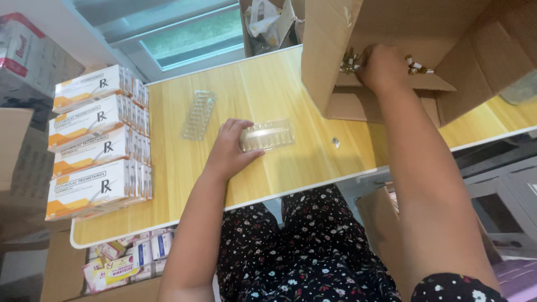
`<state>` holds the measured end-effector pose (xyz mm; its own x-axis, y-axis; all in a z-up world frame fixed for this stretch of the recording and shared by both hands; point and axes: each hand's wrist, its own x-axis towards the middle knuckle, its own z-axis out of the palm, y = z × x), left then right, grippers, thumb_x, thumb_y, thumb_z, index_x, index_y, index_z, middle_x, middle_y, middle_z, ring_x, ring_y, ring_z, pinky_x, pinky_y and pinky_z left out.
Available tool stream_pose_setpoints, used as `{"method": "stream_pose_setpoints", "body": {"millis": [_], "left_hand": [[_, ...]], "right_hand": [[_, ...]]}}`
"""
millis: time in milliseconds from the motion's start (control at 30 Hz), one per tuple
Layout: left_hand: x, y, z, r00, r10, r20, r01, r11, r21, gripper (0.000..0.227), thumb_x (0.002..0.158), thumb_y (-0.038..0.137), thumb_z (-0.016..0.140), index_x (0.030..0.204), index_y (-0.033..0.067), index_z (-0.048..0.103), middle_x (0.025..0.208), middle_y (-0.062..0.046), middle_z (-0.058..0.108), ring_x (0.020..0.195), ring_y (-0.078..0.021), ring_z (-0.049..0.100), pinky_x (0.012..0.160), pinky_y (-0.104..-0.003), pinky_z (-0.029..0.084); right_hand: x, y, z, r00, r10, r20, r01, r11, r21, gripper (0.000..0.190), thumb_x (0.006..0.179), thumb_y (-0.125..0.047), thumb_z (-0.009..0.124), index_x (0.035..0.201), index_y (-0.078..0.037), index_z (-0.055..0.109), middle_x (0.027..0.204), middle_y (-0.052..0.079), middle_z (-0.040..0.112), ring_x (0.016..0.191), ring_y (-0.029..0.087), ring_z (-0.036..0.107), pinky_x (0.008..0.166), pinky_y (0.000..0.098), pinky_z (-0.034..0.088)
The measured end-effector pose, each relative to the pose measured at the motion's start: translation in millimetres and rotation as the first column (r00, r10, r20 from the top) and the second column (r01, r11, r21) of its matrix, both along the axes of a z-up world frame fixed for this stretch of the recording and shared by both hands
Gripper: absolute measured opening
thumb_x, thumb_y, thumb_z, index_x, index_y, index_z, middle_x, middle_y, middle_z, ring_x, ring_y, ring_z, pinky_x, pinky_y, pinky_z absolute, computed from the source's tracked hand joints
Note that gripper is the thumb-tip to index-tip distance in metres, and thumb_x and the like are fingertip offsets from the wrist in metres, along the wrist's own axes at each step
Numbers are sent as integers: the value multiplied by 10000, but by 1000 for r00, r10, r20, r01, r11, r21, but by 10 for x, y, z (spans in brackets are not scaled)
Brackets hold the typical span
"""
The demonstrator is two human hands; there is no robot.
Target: The person sits on the floor and packs small amber medicine bottles into blister packs. They place each bottle into a blister cavity, then insert the filled blister into a labeled medicine box. The person repeats this process for multiple boxes, stacking completed boxes on the table.
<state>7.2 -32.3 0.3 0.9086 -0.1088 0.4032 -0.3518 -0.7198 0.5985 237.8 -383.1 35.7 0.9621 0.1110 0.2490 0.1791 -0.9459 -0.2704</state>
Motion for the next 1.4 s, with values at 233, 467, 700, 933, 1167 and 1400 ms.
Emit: {"method": "stream_pose_setpoints", "body": {"millis": [233,467,700,933,1167,1400], "left_hand": [[87,-6,-95,993,17,-117,-43,974,-221,811,651,122,948,1338,56,524,1250,-147,550,1105,-249,618,908,-357,576],[139,-111,-200,945,42,-323,-193,870,-454,951,639,23,919,1420,91,380,1252,-104,495,874,-174,602,731,-304,578],[200,25,-522,937,-257,-237,-6,666,-746,743,805,-79,754,1439,55,390,1300,-118,503,1030,-130,625,810,-264,565],[145,-60,-425,935,-177,-308,-70,758,-649,695,788,-72,760,1344,48,361,1277,-96,426,907,-116,601,774,-259,611],[97,-110,-352,962,-102,-252,-40,864,-501,748,778,-39,789,1390,71,373,1292,-109,439,945,-138,590,766,-265,613],[114,-82,-399,986,-92,-138,31,920,-391,743,729,-74,766,1368,74,416,1293,-128,431,1024,-179,569,736,-271,584]], "right_hand": [[-567,-370,183,913,-104,394,-86,896,436,107,883,-67,730,957,9,716,928,181,734,852,273,719,773,390,577],[-1859,588,-127,840,83,535,-535,285,795,167,1062,39,703,1200,3,617,1086,85,698,940,152,718,853,294,638],[-2311,1641,-206,913,392,114,-353,617,703,152,936,-131,736,1004,4,735,891,148,771,799,185,772,712,298,605],[-2287,1640,-274,941,332,71,-282,649,707,129,924,-128,715,964,-6,713,842,139,748,752,220,764,670,327,589],[-2307,1686,-318,873,358,332,-485,717,501,99,906,-108,740,969,-32,736,905,130,720,844,316,677,773,425,536],[-2315,1710,-375,859,407,311,-509,749,425,92,909,-97,719,976,-40,747,949,129,701,923,343,655,824,447,527]]}}
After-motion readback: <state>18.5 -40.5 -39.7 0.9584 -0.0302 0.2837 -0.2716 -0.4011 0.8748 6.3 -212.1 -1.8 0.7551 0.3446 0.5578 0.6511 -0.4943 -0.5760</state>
